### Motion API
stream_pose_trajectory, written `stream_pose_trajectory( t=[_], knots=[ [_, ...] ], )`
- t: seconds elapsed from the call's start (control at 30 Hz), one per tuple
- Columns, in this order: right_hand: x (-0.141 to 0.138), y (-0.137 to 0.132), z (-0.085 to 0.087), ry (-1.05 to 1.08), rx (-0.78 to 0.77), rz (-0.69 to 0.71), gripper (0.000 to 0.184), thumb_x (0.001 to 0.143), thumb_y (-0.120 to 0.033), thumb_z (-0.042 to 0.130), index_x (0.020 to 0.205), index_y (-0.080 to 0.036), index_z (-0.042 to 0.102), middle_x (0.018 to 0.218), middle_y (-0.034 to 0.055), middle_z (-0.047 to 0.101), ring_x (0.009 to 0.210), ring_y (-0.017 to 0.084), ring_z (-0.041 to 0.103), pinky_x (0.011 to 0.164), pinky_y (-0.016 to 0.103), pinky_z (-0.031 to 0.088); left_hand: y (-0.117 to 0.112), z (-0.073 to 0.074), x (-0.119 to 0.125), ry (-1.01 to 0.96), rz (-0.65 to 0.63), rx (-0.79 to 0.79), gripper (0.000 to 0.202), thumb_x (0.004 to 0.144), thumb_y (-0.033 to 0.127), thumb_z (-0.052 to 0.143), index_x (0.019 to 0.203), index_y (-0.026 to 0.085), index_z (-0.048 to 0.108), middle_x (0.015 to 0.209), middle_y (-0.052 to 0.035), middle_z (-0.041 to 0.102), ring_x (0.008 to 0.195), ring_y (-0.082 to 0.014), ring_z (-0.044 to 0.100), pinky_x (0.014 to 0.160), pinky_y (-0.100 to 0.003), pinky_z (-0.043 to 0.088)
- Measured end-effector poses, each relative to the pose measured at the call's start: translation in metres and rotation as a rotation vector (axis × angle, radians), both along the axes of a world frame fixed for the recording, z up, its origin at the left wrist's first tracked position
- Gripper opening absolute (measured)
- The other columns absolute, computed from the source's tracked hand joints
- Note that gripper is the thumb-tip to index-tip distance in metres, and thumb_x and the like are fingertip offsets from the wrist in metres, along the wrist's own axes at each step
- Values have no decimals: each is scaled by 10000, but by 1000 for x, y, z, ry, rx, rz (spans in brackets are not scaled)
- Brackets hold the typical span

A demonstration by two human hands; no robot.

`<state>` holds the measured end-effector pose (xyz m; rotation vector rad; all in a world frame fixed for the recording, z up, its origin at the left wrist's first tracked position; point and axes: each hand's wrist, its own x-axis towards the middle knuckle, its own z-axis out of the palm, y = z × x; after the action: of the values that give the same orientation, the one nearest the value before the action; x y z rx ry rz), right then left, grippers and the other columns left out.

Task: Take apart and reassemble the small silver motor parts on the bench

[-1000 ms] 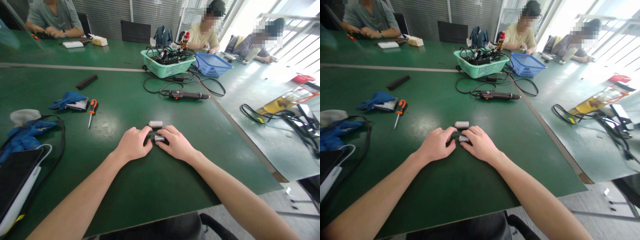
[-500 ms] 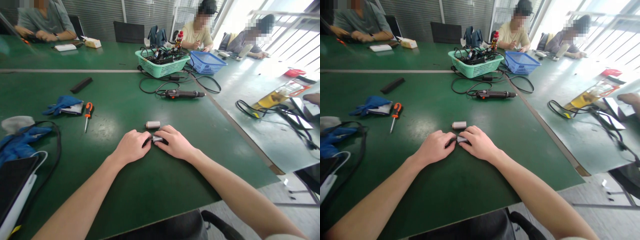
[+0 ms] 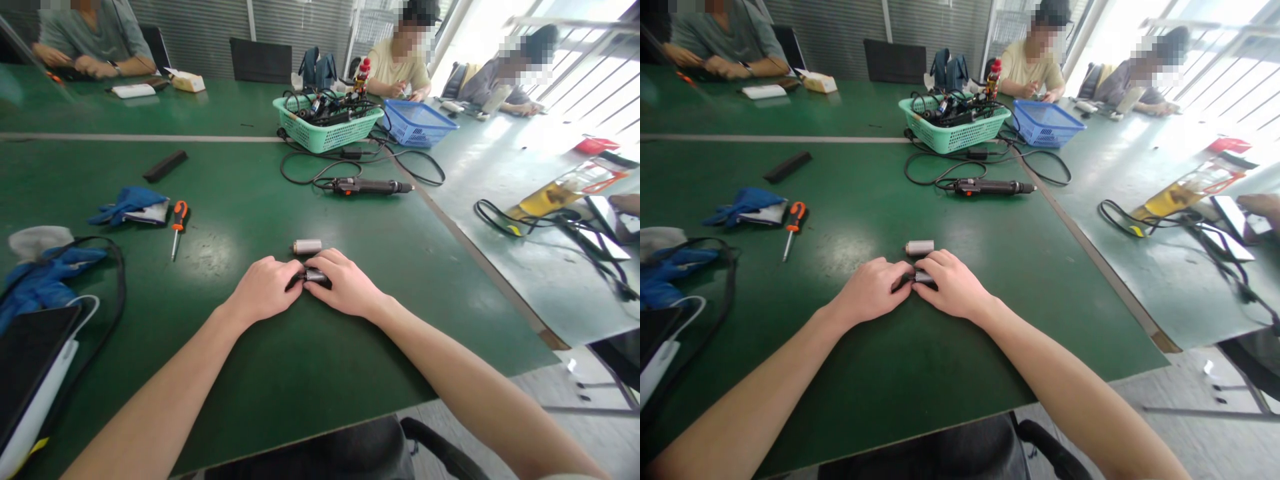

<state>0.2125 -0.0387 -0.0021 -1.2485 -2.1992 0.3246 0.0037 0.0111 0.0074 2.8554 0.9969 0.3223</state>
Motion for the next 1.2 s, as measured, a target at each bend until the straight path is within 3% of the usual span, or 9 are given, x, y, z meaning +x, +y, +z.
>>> stream_pose_trajectory(
  t=[1.2],
  knots=[
    [1,0,-2,24,-20,22,198,914,-220,631,1112,-227,631,1059,74,684,1024,251,598,923,412,512,-1,-3,0,9,7,40,173,968,293,491,905,204,626,788,-29,715,713,-204,652,697,-337,441]
  ],
)
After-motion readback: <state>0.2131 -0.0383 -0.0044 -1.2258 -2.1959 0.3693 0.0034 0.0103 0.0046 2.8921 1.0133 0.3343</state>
